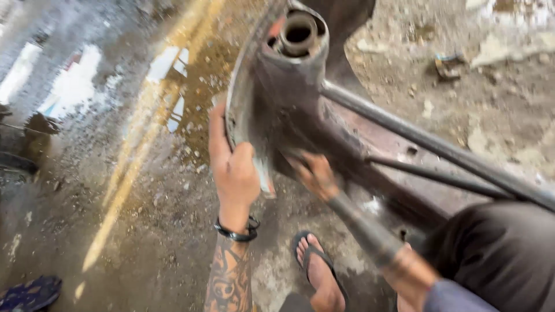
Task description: Sanding a motorcycle frame with sandpaper to remove old paint and rust in preparation for repair.
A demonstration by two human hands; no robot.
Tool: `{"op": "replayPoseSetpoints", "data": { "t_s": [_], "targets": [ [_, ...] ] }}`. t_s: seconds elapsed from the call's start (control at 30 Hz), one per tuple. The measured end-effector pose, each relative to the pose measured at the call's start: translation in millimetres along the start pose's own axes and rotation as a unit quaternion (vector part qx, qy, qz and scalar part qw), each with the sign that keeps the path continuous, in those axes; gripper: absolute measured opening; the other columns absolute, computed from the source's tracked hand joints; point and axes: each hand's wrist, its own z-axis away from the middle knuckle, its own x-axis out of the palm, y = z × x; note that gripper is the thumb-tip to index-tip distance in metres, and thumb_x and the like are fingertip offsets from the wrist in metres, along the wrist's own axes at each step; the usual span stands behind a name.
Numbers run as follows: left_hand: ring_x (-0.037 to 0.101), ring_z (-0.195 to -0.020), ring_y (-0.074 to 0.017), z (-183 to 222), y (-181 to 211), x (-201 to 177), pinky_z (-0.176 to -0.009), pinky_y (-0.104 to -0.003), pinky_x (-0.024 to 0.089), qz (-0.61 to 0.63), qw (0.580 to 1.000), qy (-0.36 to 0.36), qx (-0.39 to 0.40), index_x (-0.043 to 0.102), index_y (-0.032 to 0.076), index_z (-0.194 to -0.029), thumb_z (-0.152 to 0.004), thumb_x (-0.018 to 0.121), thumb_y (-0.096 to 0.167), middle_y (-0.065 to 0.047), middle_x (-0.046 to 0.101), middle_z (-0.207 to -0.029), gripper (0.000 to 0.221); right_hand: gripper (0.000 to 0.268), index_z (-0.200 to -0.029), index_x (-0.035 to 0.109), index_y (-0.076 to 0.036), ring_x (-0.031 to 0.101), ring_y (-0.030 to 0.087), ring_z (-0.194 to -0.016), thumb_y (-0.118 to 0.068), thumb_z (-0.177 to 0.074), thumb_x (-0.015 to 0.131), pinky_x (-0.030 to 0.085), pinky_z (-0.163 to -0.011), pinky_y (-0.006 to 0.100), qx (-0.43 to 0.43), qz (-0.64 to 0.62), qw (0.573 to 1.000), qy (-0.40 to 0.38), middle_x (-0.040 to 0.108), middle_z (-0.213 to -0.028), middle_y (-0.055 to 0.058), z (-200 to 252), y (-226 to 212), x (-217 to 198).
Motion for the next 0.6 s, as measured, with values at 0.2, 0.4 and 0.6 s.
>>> {"op": "replayPoseSetpoints", "data": {
  "t_s": [0.2, 0.4, 0.6],
  "targets": [
    [0.055, -0.122, -0.029, -2, 5, -2, -0.109, -0.058, 0.046, 0.056, 0.998, 0.003, 0.003, 0.048, 0.002, -0.141, -0.067, 0.036, -0.004, -0.02, 0.06, -0.126, 0.075, 0.02, -0.115, 0.077, -0.007, 0.078, 0.028, -0.095, -0.013, -0.099, 0.067, 0.061, -0.079, 0.04, -0.199, -0.137, 0.965, 0.096, 0.08, -0.098, 0.012, -15, -129, -30],
    [0.057, -0.118, -0.0302, 0, 18, 5, -0.109, -0.058, 0.044, 0.049, 0.998, 0.021, -0.031, 0.05, 0.0, -0.141, -0.068, 0.035, -0.005, -0.021, 0.061, -0.127, 0.074, 0.019, -0.107, 0.077, -0.004, 0.074, 0.044, -0.08, -0.015, -0.096, 0.067, 0.059, -0.066, 0.052, -0.053, 0.032, 0.997, 0.034, 0.078, -0.083, 0.021, 36, 52, -2],
    [0.053, -0.114, -0.0281, 2, 5, -1, -0.107, -0.058, 0.044, 0.055, 0.998, 0.009, -0.015, 0.046, 0.0, -0.142, -0.068, 0.034, -0.005, -0.02, 0.058, -0.124, 0.076, 0.01, -0.099, 0.08, -0.011, 0.074, 0.013, -0.084, -0.014, -0.094, 0.072, 0.058, -0.071, 0.033, -0.138, -0.171, 0.972, 0.086, 0.078, -0.078, 0.006, -36, -54, -16]
  ]
}}
